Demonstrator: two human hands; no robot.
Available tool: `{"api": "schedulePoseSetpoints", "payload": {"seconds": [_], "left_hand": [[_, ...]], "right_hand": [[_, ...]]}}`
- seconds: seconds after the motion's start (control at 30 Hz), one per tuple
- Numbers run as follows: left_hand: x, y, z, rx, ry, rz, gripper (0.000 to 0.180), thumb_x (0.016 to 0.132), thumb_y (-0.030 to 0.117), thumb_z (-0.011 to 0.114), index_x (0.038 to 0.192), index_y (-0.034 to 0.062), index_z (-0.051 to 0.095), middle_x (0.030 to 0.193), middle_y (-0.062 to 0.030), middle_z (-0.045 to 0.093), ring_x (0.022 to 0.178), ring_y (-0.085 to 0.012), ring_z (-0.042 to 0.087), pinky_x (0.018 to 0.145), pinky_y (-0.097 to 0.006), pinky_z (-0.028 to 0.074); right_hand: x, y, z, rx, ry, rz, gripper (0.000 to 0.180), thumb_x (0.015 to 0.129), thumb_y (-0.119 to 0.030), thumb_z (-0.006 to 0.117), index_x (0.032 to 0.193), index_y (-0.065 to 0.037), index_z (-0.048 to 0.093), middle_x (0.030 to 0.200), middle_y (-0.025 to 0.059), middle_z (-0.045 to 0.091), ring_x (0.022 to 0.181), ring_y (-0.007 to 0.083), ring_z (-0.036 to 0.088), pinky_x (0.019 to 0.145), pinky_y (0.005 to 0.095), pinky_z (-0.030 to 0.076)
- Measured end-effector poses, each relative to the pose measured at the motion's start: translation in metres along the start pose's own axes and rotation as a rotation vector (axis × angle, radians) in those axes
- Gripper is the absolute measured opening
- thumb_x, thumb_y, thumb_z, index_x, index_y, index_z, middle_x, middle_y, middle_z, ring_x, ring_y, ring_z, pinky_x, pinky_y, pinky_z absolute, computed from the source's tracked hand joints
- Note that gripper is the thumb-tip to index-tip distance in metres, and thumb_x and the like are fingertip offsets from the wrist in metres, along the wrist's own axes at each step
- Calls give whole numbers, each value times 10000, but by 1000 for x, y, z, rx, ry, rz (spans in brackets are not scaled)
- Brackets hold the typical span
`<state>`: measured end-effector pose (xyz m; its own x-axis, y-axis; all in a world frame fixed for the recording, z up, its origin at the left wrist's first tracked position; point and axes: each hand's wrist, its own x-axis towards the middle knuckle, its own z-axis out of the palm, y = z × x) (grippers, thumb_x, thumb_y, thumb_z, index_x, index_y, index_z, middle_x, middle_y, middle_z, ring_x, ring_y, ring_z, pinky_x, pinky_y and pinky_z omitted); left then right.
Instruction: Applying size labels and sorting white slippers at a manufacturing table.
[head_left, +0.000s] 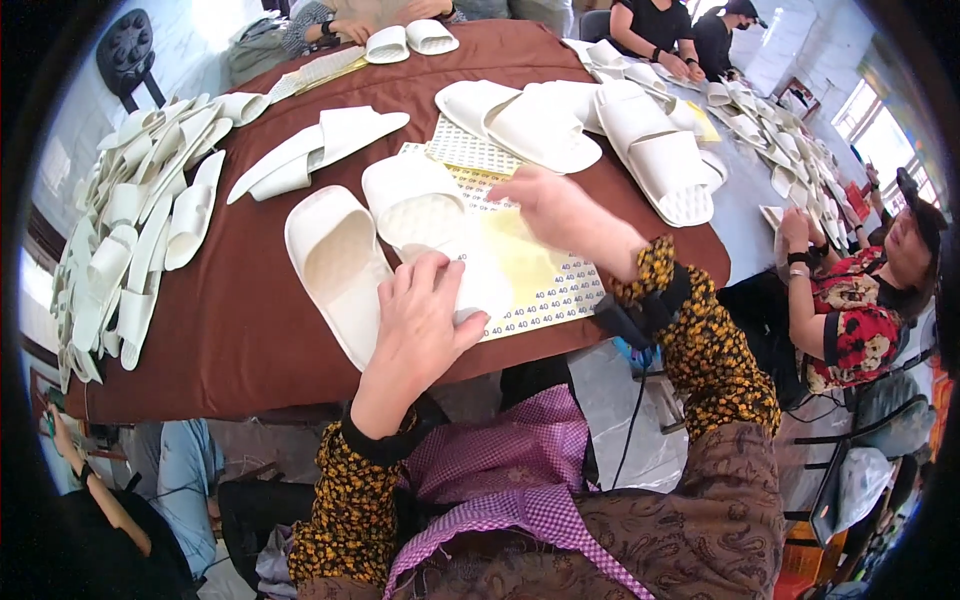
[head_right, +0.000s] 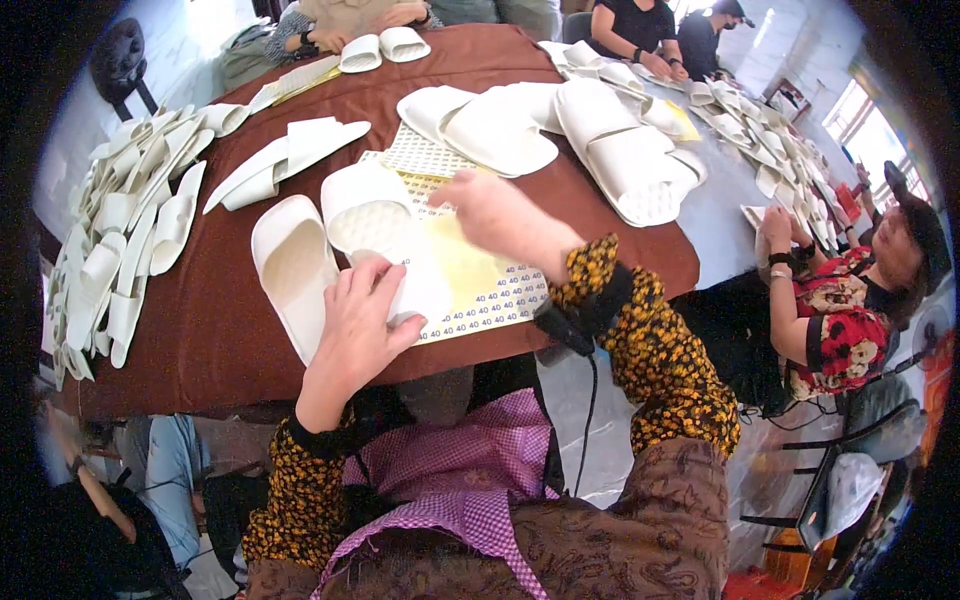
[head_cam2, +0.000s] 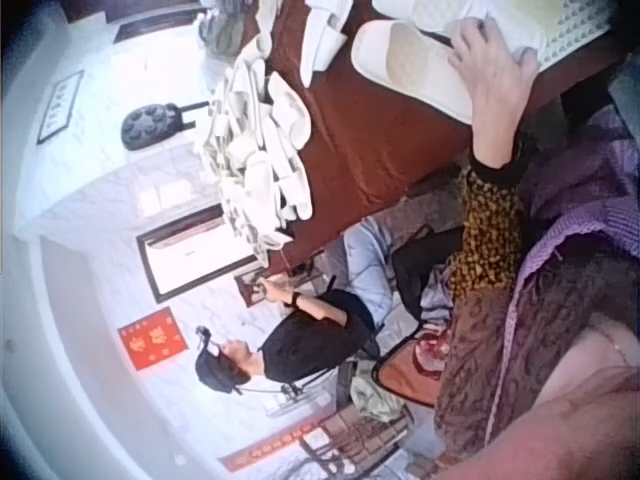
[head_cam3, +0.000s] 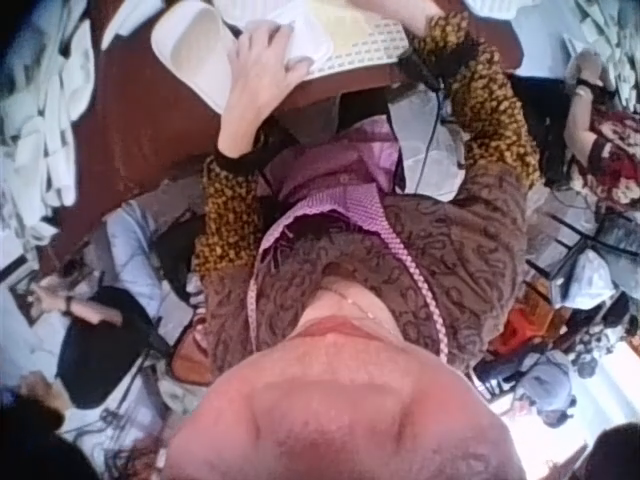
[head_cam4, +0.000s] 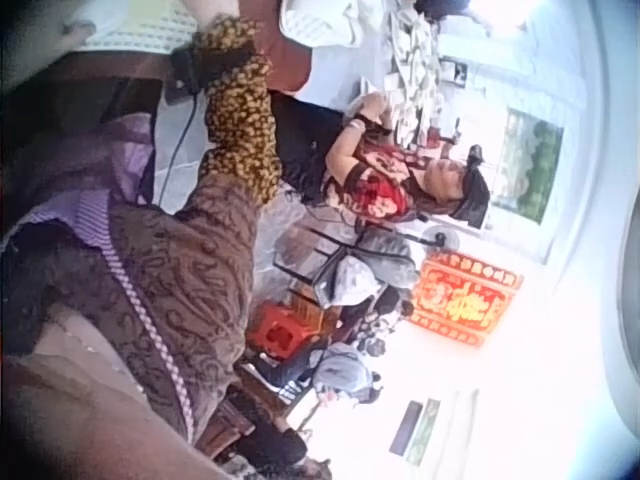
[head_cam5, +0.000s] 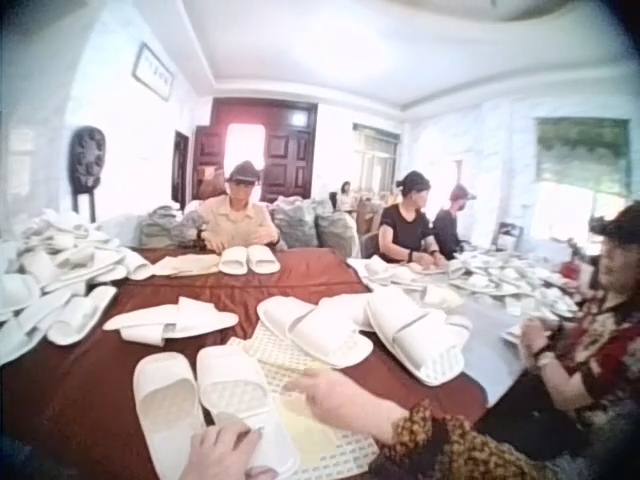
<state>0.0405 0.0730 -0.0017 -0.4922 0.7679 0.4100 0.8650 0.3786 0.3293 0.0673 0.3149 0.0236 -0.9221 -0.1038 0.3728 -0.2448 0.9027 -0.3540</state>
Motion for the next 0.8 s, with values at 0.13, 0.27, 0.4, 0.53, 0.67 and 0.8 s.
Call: {"api": "schedulePoseSetpoints", "payload": {"seconds": [0.13,0.27,0.4,0.53,0.67,0.8], "left_hand": [[0,2,-8,10,23,-25,594,689,234,734,1207,8,549,1152,-125,492,1019,-305,473,882,-423,379],[4,-1,-7,21,-12,-22,588,687,277,726,1188,18,561,1137,-109,500,1033,-291,471,876,-424,371],[2,-3,-11,43,-31,-14,594,671,283,735,1175,13,574,1130,-106,498,1026,-294,466,865,-420,375],[4,-3,-9,6,-39,-16,589,661,259,741,1167,1,582,1120,-127,479,994,-305,454,893,-416,358],[7,1,-9,-13,-23,-2,589,658,263,739,1163,1,587,1121,-128,477,997,-303,451,895,-415,358],[2,-6,-8,5,-22,-17,590,657,262,736,1164,0,584,1122,-127,478,989,-303,456,897,-415,359]], "right_hand": [[16,41,-35,-75,164,119,223,856,-20,494,1010,-20,656,944,183,654,910,336,624,810,368,493],[14,88,-52,-137,194,233,225,849,-70,508,998,31,643,954,218,655,926,346,633,814,370,497],[22,118,-48,-247,195,424,296,833,-141,540,1028,69,616,981,250,643,971,365,616,843,407,482],[20,154,-31,-169,120,593,350,817,-201,553,1020,79,613,996,274,635,974,365,612,837,417,478],[17,172,-22,-284,226,564,369,811,-261,569,976,63,633,883,205,660,754,255,650,595,378,516],[26,138,-29,380,12,865,277,840,-241,601,947,12,643,777,101,635,616,154,591,456,304,455]]}}
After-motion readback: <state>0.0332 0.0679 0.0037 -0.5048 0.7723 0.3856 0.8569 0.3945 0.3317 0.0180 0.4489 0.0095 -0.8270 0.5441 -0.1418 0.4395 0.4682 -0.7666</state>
